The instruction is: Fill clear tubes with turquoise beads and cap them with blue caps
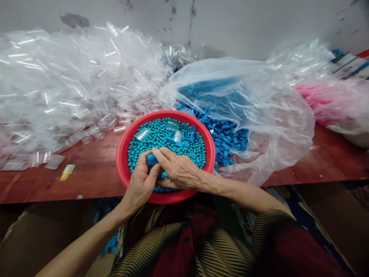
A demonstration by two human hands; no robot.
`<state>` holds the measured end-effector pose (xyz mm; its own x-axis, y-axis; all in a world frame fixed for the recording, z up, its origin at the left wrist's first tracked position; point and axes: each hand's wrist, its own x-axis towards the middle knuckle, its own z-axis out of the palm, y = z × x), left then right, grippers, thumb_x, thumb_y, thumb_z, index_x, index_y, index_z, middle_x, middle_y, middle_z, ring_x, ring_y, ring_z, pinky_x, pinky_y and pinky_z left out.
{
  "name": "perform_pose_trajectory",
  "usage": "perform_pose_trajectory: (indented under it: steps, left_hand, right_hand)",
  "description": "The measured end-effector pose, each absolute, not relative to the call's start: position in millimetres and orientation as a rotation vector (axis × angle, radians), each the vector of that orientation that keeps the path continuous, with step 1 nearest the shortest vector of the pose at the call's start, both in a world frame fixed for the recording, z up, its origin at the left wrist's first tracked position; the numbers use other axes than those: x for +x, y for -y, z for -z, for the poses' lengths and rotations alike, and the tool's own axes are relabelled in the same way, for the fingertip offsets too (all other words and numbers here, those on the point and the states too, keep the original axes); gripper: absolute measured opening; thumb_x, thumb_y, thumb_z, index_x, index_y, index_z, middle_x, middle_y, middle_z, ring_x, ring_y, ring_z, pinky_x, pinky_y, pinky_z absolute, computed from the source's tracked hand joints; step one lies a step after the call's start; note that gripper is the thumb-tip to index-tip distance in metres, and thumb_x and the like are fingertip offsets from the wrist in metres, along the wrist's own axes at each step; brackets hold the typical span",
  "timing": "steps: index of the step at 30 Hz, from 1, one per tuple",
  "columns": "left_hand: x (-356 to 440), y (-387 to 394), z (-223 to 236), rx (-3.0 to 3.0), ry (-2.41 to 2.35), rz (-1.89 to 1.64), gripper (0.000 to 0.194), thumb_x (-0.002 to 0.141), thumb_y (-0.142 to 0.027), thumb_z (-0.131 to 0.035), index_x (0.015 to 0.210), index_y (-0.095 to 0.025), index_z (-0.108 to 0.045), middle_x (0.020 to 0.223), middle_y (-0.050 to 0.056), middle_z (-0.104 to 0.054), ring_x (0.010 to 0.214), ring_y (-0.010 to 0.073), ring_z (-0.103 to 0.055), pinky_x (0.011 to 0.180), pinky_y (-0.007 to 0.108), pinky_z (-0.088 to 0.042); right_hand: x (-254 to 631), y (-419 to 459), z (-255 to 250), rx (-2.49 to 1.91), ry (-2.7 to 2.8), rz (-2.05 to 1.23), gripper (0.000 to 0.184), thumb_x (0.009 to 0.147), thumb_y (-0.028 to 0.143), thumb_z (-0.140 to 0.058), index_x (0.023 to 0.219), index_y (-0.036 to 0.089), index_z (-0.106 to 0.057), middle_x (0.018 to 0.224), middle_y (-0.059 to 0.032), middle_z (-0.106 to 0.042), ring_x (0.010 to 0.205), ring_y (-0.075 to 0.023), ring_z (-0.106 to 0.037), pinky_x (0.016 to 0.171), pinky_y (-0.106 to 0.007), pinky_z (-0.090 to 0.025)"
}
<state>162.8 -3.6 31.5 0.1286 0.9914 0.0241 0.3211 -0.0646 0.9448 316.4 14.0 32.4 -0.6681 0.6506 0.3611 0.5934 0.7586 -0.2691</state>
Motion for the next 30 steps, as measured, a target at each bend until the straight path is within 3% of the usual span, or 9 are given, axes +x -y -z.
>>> perform_pose_trajectory:
  steps: [3,7,12,19,22,27,30]
  left_hand:
    - [168,5,-35,1.465,-1.282,-1.049,0.039,0.085,-0.033,-0.051,0.121,-0.023,-0.04,0.099,0.002,-0.055,0.089,0.0148,-0.056,0.076,0.025,-0.046]
    - [173,6,-37,1.421,-1.263,-1.072,0.04,0.084,-0.032,-0.051,0.122,-0.023,-0.039,0.094,0.001,-0.055,0.079,0.0128,-0.055,0.069,0.024,-0.047]
    - [174,13,-37,1.51,-1.251,-1.123,0.037,0.085,-0.031,-0.051,0.12,-0.023,-0.041,0.11,0.004,-0.053,0.096,0.0154,-0.055,0.087,0.029,-0.045]
    - [178,18,-38,1.356,-1.316,-1.111,0.02,0.087,-0.032,-0.049,0.104,-0.023,-0.046,0.081,-0.002,-0.053,0.068,0.0112,-0.05,0.061,0.022,-0.042]
    - [179,18,-36,1.369,-1.35,-1.115,0.018,0.085,-0.03,-0.051,0.101,-0.023,-0.047,0.078,-0.003,-0.051,0.063,0.0098,-0.047,0.058,0.021,-0.04]
    - [170,16,-25,1.503,-1.376,-1.037,0.02,0.086,-0.029,-0.05,0.104,-0.022,-0.048,0.085,-0.001,-0.054,0.074,0.0125,-0.052,0.071,0.025,-0.044]
    - [156,13,-25,1.522,-1.403,-1.009,0.023,0.086,-0.032,-0.05,0.107,-0.021,-0.048,0.095,0.001,-0.055,0.086,0.0141,-0.054,0.079,0.027,-0.045]
  right_hand:
    - [319,-17,-32,-0.913,2.477,-0.199,0.064,0.088,0.038,-0.045,0.137,0.009,-0.015,0.114,-0.0186,-0.051,0.101,-0.027,-0.057,0.064,-0.035,-0.055]
    - [324,-21,-34,-0.844,2.406,-0.345,0.071,0.084,0.037,-0.053,0.137,0.012,-0.014,0.121,-0.0189,-0.047,0.106,-0.0264,-0.055,0.064,-0.033,-0.057]
    - [327,-19,-41,-0.691,2.405,-0.382,0.072,0.083,0.028,-0.053,0.139,0.012,-0.011,0.12,-0.0169,-0.047,0.109,-0.0242,-0.052,0.077,-0.037,-0.057]
    - [317,-15,-23,-0.819,2.393,-0.293,0.074,0.079,0.044,-0.053,0.135,0.006,-0.024,0.105,-0.0169,-0.055,0.09,-0.0252,-0.058,0.05,-0.03,-0.052]
    - [314,-14,-13,-0.836,2.443,-0.232,0.074,0.078,0.045,-0.053,0.133,0.003,-0.027,0.103,-0.0176,-0.055,0.084,-0.0235,-0.058,0.045,-0.026,-0.048]
    - [304,-6,-12,-0.988,2.499,-0.241,0.072,0.081,0.048,-0.049,0.133,0.002,-0.029,0.109,-0.0201,-0.054,0.08,-0.0229,-0.06,0.044,-0.028,-0.048]
    - [303,-4,-21,-0.976,2.549,-0.343,0.071,0.085,0.047,-0.05,0.14,0.01,-0.022,0.124,-0.0195,-0.049,0.09,-0.0234,-0.061,0.049,-0.029,-0.053]
